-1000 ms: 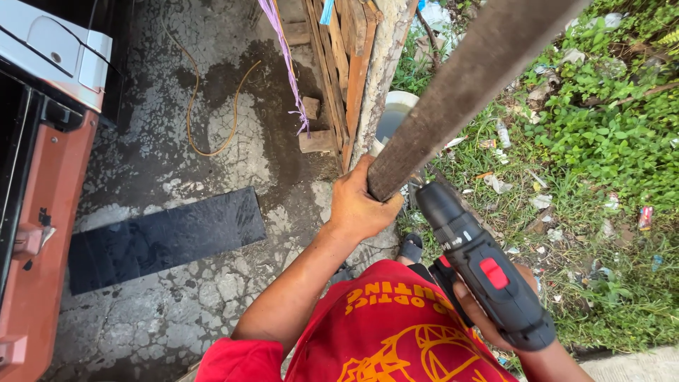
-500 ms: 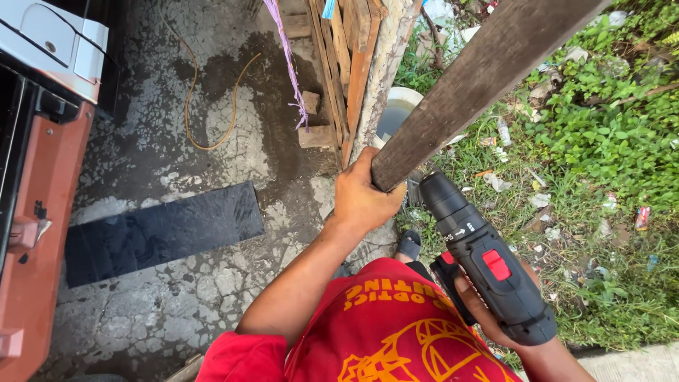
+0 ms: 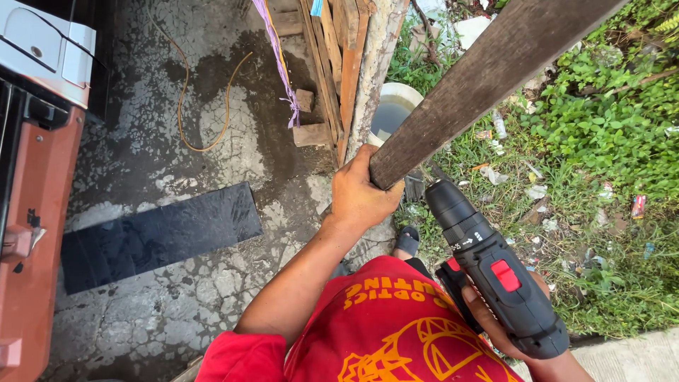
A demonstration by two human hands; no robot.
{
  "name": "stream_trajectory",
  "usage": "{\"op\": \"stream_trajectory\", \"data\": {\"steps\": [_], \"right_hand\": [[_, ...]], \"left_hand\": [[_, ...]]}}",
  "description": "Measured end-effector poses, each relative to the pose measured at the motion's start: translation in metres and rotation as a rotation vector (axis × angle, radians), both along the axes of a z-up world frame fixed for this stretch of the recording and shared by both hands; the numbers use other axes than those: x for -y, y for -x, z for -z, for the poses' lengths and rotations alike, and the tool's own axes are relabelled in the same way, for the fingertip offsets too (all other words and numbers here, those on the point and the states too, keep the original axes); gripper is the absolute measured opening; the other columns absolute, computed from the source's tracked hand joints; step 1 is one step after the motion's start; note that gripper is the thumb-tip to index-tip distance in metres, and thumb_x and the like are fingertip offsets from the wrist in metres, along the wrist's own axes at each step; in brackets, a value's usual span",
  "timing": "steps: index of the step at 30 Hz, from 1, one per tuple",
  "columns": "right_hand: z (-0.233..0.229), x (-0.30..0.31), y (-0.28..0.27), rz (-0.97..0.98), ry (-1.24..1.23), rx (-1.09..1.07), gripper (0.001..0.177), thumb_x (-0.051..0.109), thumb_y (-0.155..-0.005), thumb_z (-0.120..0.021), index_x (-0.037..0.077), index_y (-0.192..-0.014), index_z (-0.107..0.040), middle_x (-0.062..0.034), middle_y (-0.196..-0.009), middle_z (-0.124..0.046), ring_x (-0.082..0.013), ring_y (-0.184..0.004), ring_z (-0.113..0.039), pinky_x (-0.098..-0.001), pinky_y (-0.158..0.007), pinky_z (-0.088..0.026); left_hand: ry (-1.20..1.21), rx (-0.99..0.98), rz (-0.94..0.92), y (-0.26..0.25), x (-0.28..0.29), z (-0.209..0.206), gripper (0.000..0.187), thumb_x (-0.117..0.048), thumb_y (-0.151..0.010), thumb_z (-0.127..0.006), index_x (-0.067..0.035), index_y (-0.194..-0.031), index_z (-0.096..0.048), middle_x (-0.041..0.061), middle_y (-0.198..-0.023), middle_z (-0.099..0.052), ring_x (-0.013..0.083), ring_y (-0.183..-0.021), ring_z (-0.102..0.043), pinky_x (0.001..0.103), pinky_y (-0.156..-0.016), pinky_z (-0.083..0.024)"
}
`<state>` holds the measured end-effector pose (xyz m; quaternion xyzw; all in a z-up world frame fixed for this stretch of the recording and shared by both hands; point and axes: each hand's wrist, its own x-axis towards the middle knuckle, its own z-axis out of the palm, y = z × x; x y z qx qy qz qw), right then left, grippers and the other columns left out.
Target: Using a power drill to make holes in a wooden post.
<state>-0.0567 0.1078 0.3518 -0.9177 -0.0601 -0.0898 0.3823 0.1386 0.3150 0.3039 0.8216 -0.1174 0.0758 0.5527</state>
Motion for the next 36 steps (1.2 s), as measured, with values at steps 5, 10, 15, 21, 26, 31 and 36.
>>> {"op": "stream_trajectory", "data": {"steps": [5,10,15,21,26,31,36], "right_hand": [[-0.002,0.001,0.004,0.053,0.036,-0.097,0.019,0.019,-0.079,-0.076,0.014,-0.096,-0.07,-0.001,-0.074,-0.069,-0.0185,-0.062,-0.069,-0.0329,-0.057,-0.054],[-0.001,0.003,0.009,0.057,0.015,-0.087,0.019,0.018,-0.077,-0.076,0.014,-0.095,-0.071,-0.0007,-0.069,-0.067,-0.0178,-0.056,-0.067,-0.0335,-0.053,-0.052],[-0.001,0.005,0.013,0.05,0.019,-0.109,0.019,0.019,-0.076,-0.076,0.014,-0.094,-0.072,-0.0007,-0.067,-0.067,-0.0179,-0.054,-0.067,-0.0337,-0.052,-0.052],[0.0,0.005,0.018,0.047,0.058,-0.068,0.019,0.021,-0.076,-0.077,0.016,-0.093,-0.071,-0.0002,-0.068,-0.067,-0.0184,-0.053,-0.066,-0.0333,-0.05,-0.051],[0.0,0.002,0.017,0.013,0.16,0.01,0.021,0.021,-0.075,-0.077,0.015,-0.095,-0.072,-0.0002,-0.066,-0.066,-0.0201,-0.051,-0.064,-0.0347,-0.05,-0.049],[-0.002,-0.002,0.016,0.041,0.127,-0.043,0.019,0.019,-0.076,-0.077,0.015,-0.094,-0.072,0.0007,-0.065,-0.066,-0.0186,-0.051,-0.065,-0.0332,-0.049,-0.051],[0.0,-0.003,0.008,-0.018,0.16,0.066,0.02,0.019,-0.077,-0.077,0.014,-0.095,-0.071,0.0004,-0.067,-0.066,-0.0194,-0.051,-0.064,-0.0337,-0.05,-0.05]], "left_hand": [[-0.015,0.019,0.0,-0.002,-0.001,0.001,0.046,-0.024,-0.074,-0.08,-0.008,-0.113,-0.062,0.016,-0.093,-0.074,0.0322,-0.087,-0.077,0.04,-0.076,-0.061],[-0.008,0.04,-0.006,-0.001,-0.002,0.002,0.045,-0.024,-0.074,-0.08,-0.008,-0.112,-0.063,0.016,-0.093,-0.075,0.0317,-0.086,-0.077,0.04,-0.076,-0.061],[-0.008,0.053,-0.02,0.0,-0.001,0.003,0.044,-0.025,-0.075,-0.082,-0.008,-0.111,-0.064,0.015,-0.091,-0.075,0.0321,-0.086,-0.076,0.04,-0.075,-0.06],[0.002,0.049,-0.004,0.0,-0.004,0.001,0.044,-0.025,-0.074,-0.081,-0.009,-0.111,-0.064,0.015,-0.092,-0.074,0.032,-0.087,-0.077,0.04,-0.076,-0.06],[-0.018,0.032,-0.006,0.0,-0.007,0.003,0.043,-0.025,-0.075,-0.081,-0.009,-0.11,-0.064,0.015,-0.092,-0.074,0.0328,-0.088,-0.076,0.04,-0.077,-0.06],[-0.039,0.016,-0.027,-0.002,-0.01,0.004,0.045,-0.026,-0.074,-0.082,-0.009,-0.111,-0.063,0.016,-0.092,-0.074,0.0339,-0.088,-0.075,0.042,-0.077,-0.06],[-0.079,0.094,-0.075,0.001,-0.013,0.011,0.048,-0.026,-0.072,-0.082,-0.008,-0.112,-0.063,0.017,-0.094,-0.074,0.035,-0.087,-0.075,0.042,-0.077,-0.06]]}}
